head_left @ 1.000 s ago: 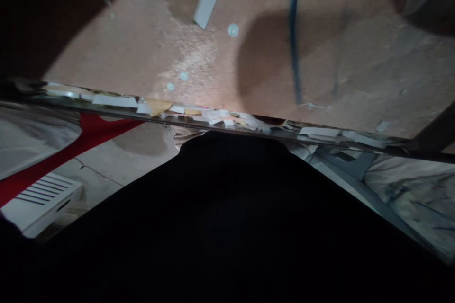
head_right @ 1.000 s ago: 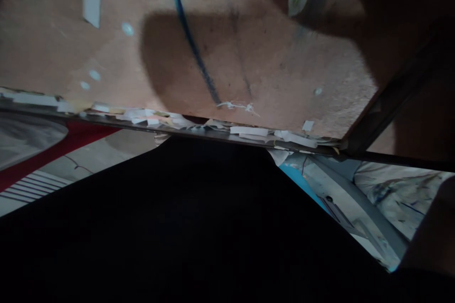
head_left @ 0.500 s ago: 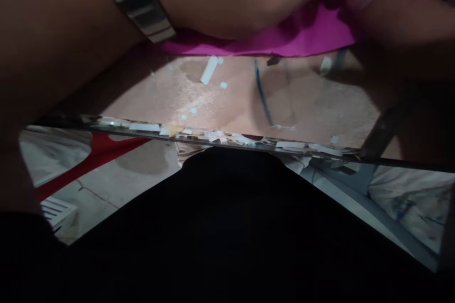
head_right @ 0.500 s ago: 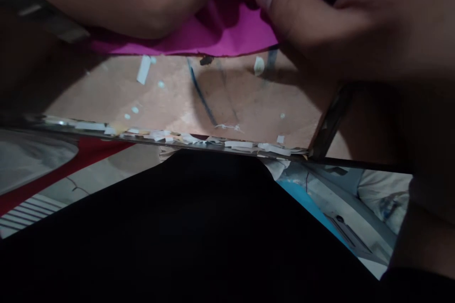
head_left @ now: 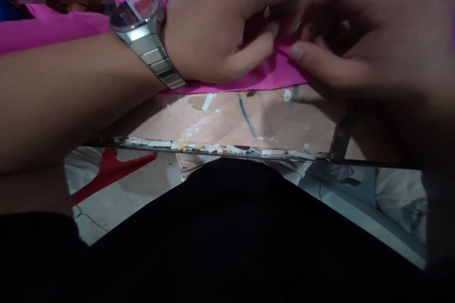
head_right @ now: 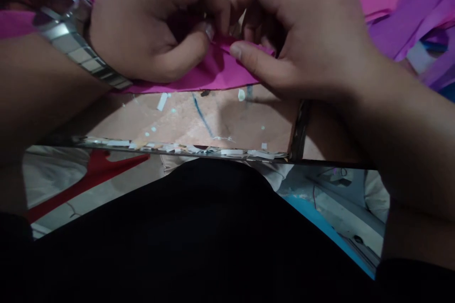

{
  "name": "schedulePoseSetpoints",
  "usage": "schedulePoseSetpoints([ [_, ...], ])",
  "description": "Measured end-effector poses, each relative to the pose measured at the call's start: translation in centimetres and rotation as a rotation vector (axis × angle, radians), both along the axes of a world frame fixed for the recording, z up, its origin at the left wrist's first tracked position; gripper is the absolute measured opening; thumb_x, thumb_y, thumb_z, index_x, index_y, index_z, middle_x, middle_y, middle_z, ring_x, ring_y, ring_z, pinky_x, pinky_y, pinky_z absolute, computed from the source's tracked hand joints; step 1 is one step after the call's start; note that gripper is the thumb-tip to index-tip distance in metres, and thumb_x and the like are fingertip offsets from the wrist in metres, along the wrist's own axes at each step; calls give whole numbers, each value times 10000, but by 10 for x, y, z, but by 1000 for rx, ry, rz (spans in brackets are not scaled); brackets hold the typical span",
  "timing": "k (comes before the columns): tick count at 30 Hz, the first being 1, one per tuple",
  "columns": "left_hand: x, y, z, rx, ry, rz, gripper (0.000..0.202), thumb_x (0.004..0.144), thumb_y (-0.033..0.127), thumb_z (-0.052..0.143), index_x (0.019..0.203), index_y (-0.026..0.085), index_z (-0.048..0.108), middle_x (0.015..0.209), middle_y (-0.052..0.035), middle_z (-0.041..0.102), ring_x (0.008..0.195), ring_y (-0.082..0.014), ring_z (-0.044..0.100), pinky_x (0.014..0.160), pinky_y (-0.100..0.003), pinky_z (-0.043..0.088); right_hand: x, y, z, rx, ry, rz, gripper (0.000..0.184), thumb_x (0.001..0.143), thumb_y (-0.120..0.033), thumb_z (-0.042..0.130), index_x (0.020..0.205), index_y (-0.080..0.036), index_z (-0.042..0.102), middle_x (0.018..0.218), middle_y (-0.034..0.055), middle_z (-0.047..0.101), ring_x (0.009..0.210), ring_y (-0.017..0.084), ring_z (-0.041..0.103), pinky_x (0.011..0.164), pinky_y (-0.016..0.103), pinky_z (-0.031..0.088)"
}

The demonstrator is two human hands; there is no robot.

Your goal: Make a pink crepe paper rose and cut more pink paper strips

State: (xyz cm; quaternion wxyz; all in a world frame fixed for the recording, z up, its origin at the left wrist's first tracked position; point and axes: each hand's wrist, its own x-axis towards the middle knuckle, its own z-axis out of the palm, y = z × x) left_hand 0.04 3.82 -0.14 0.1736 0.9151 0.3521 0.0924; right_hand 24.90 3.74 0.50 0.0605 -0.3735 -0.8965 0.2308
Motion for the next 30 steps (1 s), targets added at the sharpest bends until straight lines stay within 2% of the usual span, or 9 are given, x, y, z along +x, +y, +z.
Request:
schedulePoseSetpoints([
  [1,-1,-7,3,29,-5,12,883,789,497,107,1265,-35,626,1133,38,603,1199,-194,581,932,-458,384,1,0,-1,33,-5,31,483,1043,-511,482,1335,-181,678,1007,-35,607,936,44,539,880,255,379],
  [4,-2,-18,5,93,-12,35,781,832,477,184,1241,5,653,1041,65,580,1161,-121,579,948,-375,372,4,2,-4,126,5,107,552,1067,-576,394,1244,-167,720,1041,-12,612,992,70,536,893,296,373],
  [9,-2,-15,-2,104,-87,33,645,923,448,270,1210,28,667,981,65,573,1031,-50,581,954,-303,391,5,4,-10,165,73,134,504,1075,-542,408,1134,-161,731,995,-21,645,918,62,567,830,301,408],
  [11,-1,-13,-9,130,-155,4,645,981,502,280,1189,44,683,971,25,610,961,-53,594,928,-278,418,4,3,-13,197,143,126,393,1059,-504,499,1078,-195,741,928,-22,671,847,81,594,774,291,426],
  [12,-2,-11,-13,186,-249,-8,596,995,527,333,1131,88,712,924,-4,644,876,-69,600,866,-262,430,4,3,-14,217,188,119,327,1041,-476,557,1046,-206,742,883,-18,680,803,97,601,736,290,428],
  [15,-2,-7,-23,265,-332,-42,392,995,482,488,1039,166,717,875,-49,704,780,-124,600,739,-284,387,3,2,-16,238,271,102,230,1004,-428,646,978,-214,727,785,-3,684,694,130,595,648,295,400],
  [18,-1,-5,-26,292,-348,-13,312,983,441,521,989,187,702,850,-45,714,736,-139,602,693,-301,382,3,3,-18,221,276,115,232,1016,-419,640,964,-207,720,755,4,672,656,126,574,630,291,374],
  [23,0,-5,-24,280,-370,23,314,980,457,509,965,201,692,846,-50,728,718,-158,627,676,-318,419,4,5,-19,251,305,153,235,1030,-393,627,934,-196,712,756,12,678,642,119,551,619,294,353],
  [30,1,-6,-25,293,-336,27,313,994,479,502,915,245,694,820,-49,742,708,-172,650,650,-350,420,5,4,-18,227,289,154,270,1014,-448,644,1003,-194,737,801,28,712,679,140,600,635,305,402],
])
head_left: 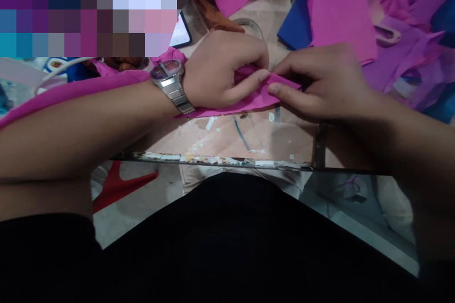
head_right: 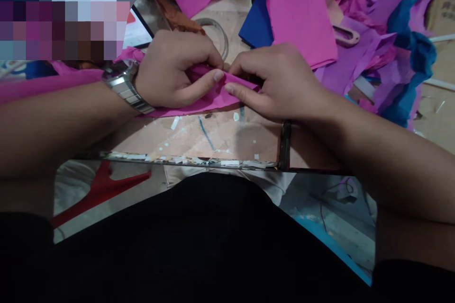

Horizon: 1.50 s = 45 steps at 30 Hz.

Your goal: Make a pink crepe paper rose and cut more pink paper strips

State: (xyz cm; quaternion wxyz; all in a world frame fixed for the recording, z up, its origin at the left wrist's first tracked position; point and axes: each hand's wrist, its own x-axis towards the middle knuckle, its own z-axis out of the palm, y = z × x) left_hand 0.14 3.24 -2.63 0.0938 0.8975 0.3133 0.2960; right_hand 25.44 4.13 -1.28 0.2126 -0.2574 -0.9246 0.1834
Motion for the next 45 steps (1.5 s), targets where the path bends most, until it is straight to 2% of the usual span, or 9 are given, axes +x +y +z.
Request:
schedulePoseSetpoints([
  [5,-1,-1,3,-34,-10,24,303,1008,455,478,934,257,696,813,-55,737,710,-168,642,670,-343,455,0,-2,-1,-79,-51,-78,304,1004,-496,635,1137,-247,748,844,40,723,782,193,664,764,333,528],
  [12,-2,3,-1,-15,-92,43,286,974,437,521,826,229,651,702,-37,672,603,-134,510,599,-334,355,0,-4,-3,-97,11,-109,339,989,-420,654,1298,-291,700,1028,37,761,814,196,694,795,341,563],
  [20,-2,1,1,-38,-34,27,420,1027,549,418,892,236,664,747,-49,685,662,-145,540,645,-338,399,1,-4,-3,-82,9,-134,353,1009,-484,623,1291,-295,719,1032,48,768,835,206,706,823,363,595],
  [26,0,0,1,-34,-51,58,306,1000,434,494,866,227,674,747,-32,681,645,-136,546,620,-334,375,0,-6,-4,-79,46,-168,339,1007,-495,623,1276,-314,723,1066,41,761,808,194,701,784,354,609],
  [35,-2,-1,3,-78,-47,83,341,1003,489,464,890,286,714,776,-49,719,668,-170,577,676,-381,464,-1,-5,-2,-61,48,-142,334,991,-453,622,1282,-327,727,1078,54,760,853,209,701,778,355,618],
  [41,-2,-1,0,-38,-18,52,360,1011,530,439,913,299,697,786,-36,714,667,-157,538,650,-367,423,0,-5,1,-40,50,-112,293,1004,-398,615,1261,-327,734,1047,45,756,824,187,678,801,345,591],
  [45,-1,-1,-2,4,28,28,367,1006,517,442,885,263,677,774,-49,701,674,-161,577,651,-358,388,1,-3,-1,-38,63,-61,266,1000,-387,633,1219,-289,747,997,38,761,802,159,671,786,308,555],
])
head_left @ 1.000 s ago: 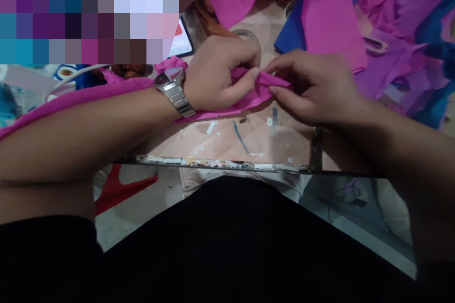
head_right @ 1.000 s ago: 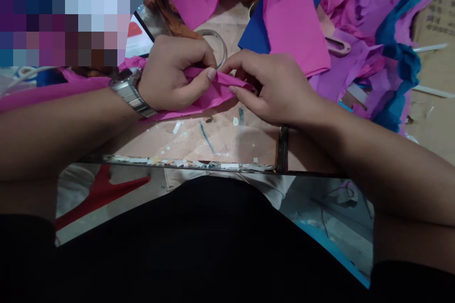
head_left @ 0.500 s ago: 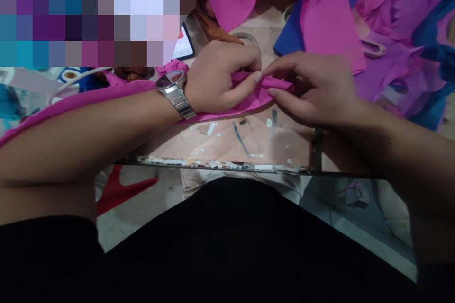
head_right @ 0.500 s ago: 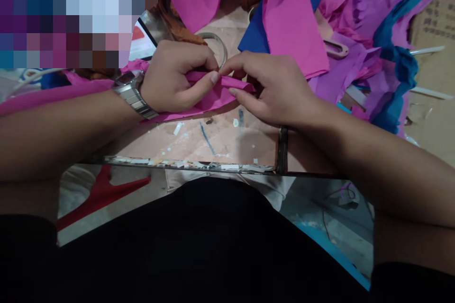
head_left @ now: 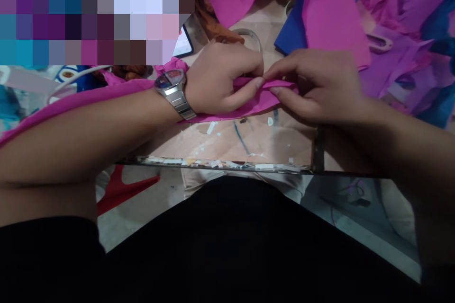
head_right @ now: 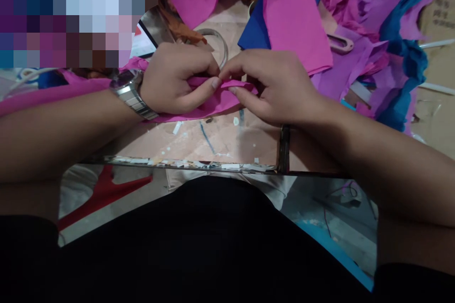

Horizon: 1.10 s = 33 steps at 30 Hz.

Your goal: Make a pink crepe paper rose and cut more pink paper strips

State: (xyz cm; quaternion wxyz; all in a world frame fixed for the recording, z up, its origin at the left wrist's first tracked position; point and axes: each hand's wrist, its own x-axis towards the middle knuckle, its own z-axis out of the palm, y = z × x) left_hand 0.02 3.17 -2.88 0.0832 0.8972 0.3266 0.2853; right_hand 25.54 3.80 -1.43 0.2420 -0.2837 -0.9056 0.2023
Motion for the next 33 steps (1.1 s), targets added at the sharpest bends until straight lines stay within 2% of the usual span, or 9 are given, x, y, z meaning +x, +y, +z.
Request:
schedulePoseSetpoints([
  [6,0,1,-2,111,40,-81,334,998,479,452,875,248,660,732,-46,689,689,-180,627,636,-357,388,-1,1,-2,21,-2,30,226,978,-355,651,1156,-281,769,915,19,767,797,170,690,745,315,532],
  [11,0,2,-3,69,19,-94,270,958,484,508,884,283,672,753,-60,714,694,-217,651,655,-396,434,-1,1,2,14,23,64,199,961,-277,677,1141,-266,759,960,16,782,828,172,716,755,320,536],
  [15,0,2,0,-2,32,-84,285,967,497,498,897,294,685,733,-70,696,740,-229,679,724,-412,495,-1,1,2,-6,-16,34,199,979,-358,660,1135,-285,760,975,26,783,826,187,711,770,345,554],
  [19,0,2,0,94,50,-94,295,977,476,482,886,277,681,734,-61,704,699,-206,657,662,-392,465,-1,1,1,-45,-56,-7,245,1003,-458,602,1138,-334,766,982,23,778,853,211,710,801,377,584],
  [25,-1,3,-3,147,35,-107,277,972,453,498,883,258,673,744,-44,713,665,-177,617,620,-383,416,-1,0,1,-44,-38,12,239,997,-417,606,1147,-334,771,1005,21,773,897,216,726,858,385,594],
  [33,0,0,1,97,71,-72,320,1005,446,450,889,255,679,758,-55,716,719,-188,634,666,-380,419,1,0,0,-34,-45,-5,260,1010,-461,590,1153,-336,768,929,17,759,863,214,722,840,378,586],
])
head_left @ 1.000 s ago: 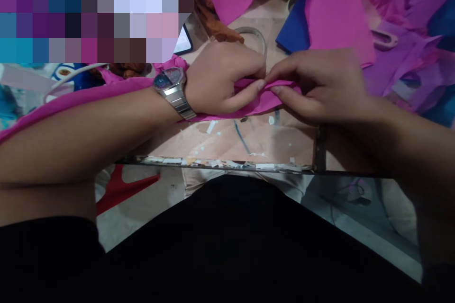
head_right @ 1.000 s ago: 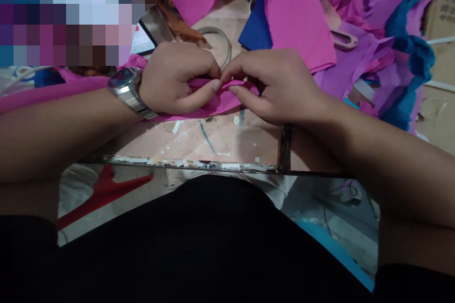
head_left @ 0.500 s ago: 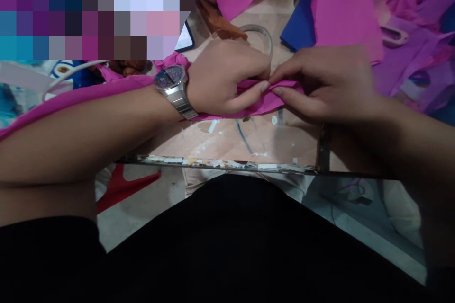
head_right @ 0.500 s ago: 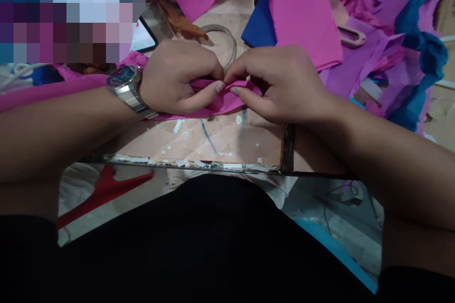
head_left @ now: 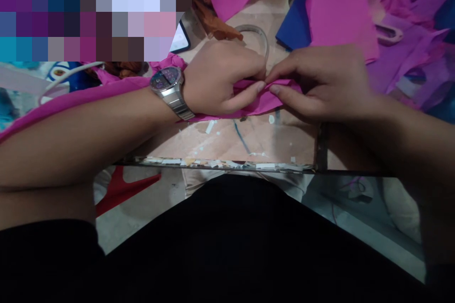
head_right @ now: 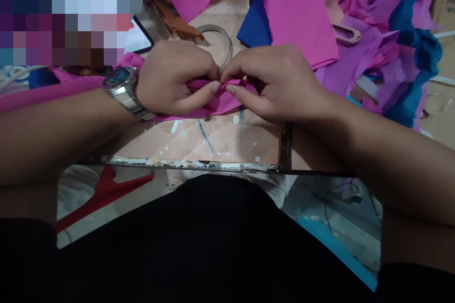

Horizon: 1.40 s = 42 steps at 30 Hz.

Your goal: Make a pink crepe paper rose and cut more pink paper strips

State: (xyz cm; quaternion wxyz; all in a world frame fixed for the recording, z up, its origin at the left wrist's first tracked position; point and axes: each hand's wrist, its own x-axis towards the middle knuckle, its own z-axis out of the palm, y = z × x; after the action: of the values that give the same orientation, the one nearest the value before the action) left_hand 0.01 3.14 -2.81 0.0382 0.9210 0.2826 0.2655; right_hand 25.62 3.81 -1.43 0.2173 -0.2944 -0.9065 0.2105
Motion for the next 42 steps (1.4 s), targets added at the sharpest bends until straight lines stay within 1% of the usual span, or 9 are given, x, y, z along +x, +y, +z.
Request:
schedulePoseSetpoints([
  [5,0,2,-1,48,-8,-52,314,999,480,488,884,246,664,732,-39,703,699,-161,612,642,-360,404,-2,2,2,1,-43,44,264,1017,-444,585,1130,-279,758,925,32,753,840,195,692,806,345,530],
  [10,0,3,0,-6,34,-59,319,1007,471,452,904,261,669,806,-54,733,767,-192,668,692,-377,448,-2,3,5,-18,-95,96,217,1019,-400,592,1079,-260,747,938,31,746,818,183,661,752,341,462],
  [16,0,2,2,-51,79,-59,323,1005,475,434,942,287,689,843,-64,745,812,-211,692,717,-398,506,-2,5,3,40,-51,134,175,1004,-336,620,1062,-216,732,930,24,746,760,143,640,668,322,403],
  [21,-1,2,2,-32,70,-84,323,982,479,480,943,240,695,800,-69,707,807,-215,690,738,-382,524,-3,4,5,28,-115,96,242,1016,-420,627,1077,-224,754,958,1,754,870,135,690,787,296,495],
  [24,-1,2,4,-64,124,-66,414,995,497,435,961,190,712,796,-68,669,850,-209,694,801,-379,550,-3,3,8,14,-221,45,455,1061,-557,460,1112,-214,754,1014,-81,719,981,50,676,920,215,499],
  [26,0,2,8,-109,192,-34,482,1011,505,380,983,167,722,817,-70,654,894,-204,693,856,-390,566,-2,2,9,18,-251,44,549,1056,-569,346,1139,-193,737,1035,-115,670,1008,-3,631,952,181,461],
  [31,3,0,14,-147,280,-25,581,1017,526,313,1012,124,732,808,-59,594,939,-210,684,896,-430,577,-1,0,9,-2,-233,50,396,1049,-467,456,1174,-224,743,1010,-100,613,964,-3,544,984,148,431],
  [37,3,0,16,-162,264,-50,684,1021,536,236,1030,63,730,867,-55,581,1035,-221,701,954,-441,554,-1,0,11,-16,-239,78,394,1035,-443,466,1185,-201,738,1005,-97,552,962,-6,491,1003,136,400],
  [42,2,0,18,-182,245,-77,670,1009,520,254,1057,51,731,930,-54,607,1101,-254,717,979,-471,529,-1,1,13,8,-285,91,462,1023,-473,407,1181,-177,725,1019,-65,549,977,55,490,962,278,415],
])
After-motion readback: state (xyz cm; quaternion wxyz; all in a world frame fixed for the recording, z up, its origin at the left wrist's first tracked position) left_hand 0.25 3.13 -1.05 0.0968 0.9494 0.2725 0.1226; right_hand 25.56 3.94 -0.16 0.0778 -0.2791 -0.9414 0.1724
